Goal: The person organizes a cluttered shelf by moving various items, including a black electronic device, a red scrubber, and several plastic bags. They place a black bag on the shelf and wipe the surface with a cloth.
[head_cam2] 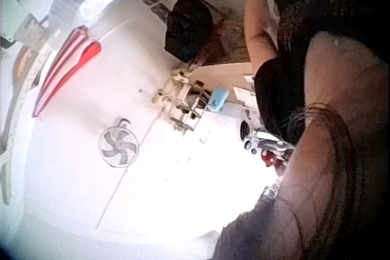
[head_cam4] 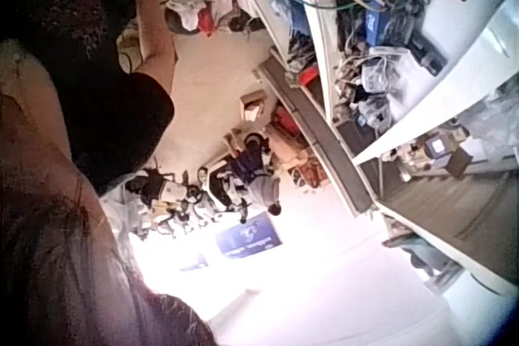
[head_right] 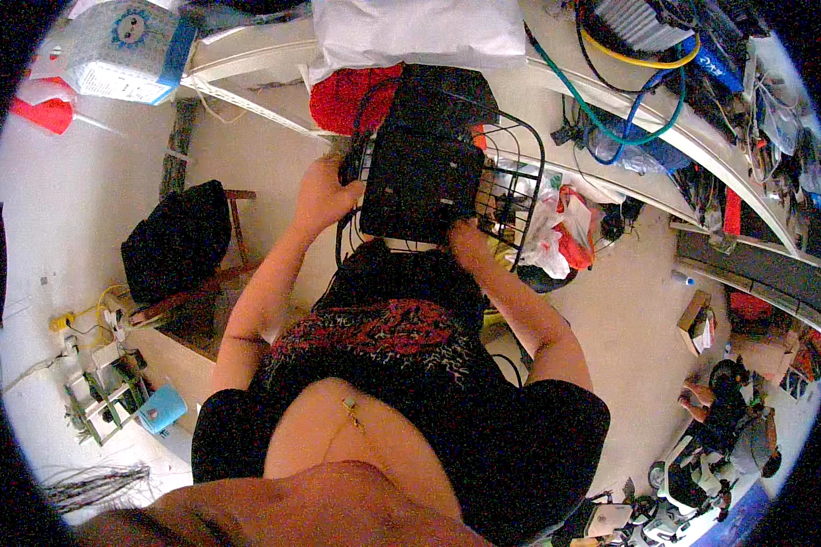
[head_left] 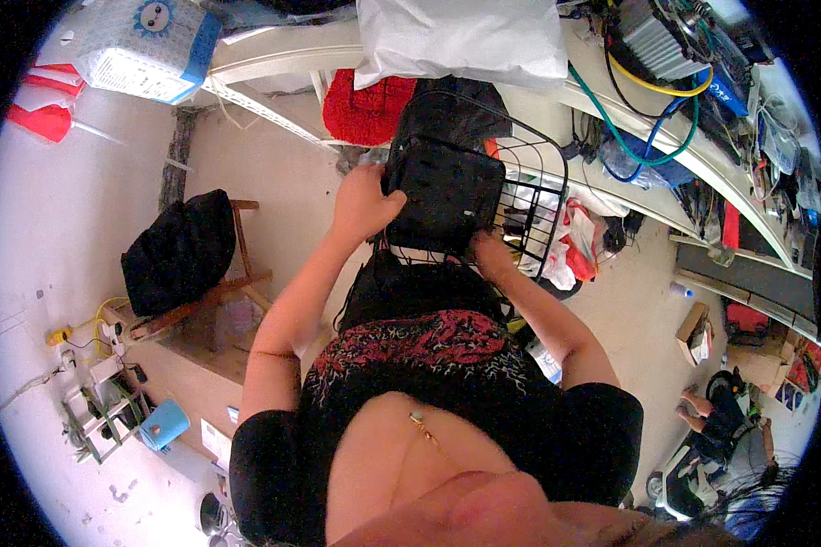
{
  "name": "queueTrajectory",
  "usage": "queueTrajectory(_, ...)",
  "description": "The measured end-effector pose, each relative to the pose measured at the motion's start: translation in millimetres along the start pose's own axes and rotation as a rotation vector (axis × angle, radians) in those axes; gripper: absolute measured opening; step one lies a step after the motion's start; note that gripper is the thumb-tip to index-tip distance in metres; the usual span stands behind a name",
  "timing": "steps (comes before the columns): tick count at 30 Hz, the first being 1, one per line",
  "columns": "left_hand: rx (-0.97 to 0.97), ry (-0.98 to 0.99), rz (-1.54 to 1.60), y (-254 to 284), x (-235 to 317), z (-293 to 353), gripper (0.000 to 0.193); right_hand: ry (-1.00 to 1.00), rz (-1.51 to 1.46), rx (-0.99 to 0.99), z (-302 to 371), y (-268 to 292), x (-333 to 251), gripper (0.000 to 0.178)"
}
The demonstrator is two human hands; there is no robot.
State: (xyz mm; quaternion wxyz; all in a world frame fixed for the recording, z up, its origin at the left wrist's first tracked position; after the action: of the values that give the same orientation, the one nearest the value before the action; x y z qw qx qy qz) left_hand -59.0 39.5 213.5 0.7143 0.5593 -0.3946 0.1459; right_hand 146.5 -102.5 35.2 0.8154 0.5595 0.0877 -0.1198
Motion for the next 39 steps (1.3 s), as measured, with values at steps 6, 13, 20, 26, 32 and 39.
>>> queueTrajectory(6, -0.046, 0.087, -0.045, 6, -2, -2, 0.034, 0.38, -0.198, -0.069, -9, -5, 5, 0.024)
queueTrajectory(13, -0.043, 0.116, -0.028, 7, -12, -1, 0.03, -0.048, 0.101, -0.171, -20, -6, 22, 0.025)
queueTrajectory(20, -0.07, 0.11, -0.012, 12, -4, 1, 0.031, -0.273, -0.136, 0.61, -89, 42, -7, 0.024)
queueTrajectory(26, -0.063, 0.087, -0.003, 10, 3, -1, 0.03, 0.128, -0.261, 0.797, -119, 51, -122, 0.03)
queueTrajectory(32, -0.096, 0.186, 0.009, 14, -26, 0, 0.029, 0.38, -0.335, 0.324, -76, 17, -78, 0.027)
queueTrajectory(39, -0.08, 0.199, 0.047, 19, -1, -5, 0.031, 0.146, -0.355, 0.529, -115, 30, -85, 0.03)
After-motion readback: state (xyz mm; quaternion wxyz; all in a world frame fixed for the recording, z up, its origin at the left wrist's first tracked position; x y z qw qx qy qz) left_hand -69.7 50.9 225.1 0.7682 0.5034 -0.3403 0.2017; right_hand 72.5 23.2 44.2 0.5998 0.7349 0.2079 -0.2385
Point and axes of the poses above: each hand's wrist, its own z-axis away from the middle knuckle, its own y-axis out of the back of the hand, x = y × z, the point moved 1 cm from there along -z, towards the middle knuckle, and after that the axes turned 8 degrees about z, right-handed, at the moved point
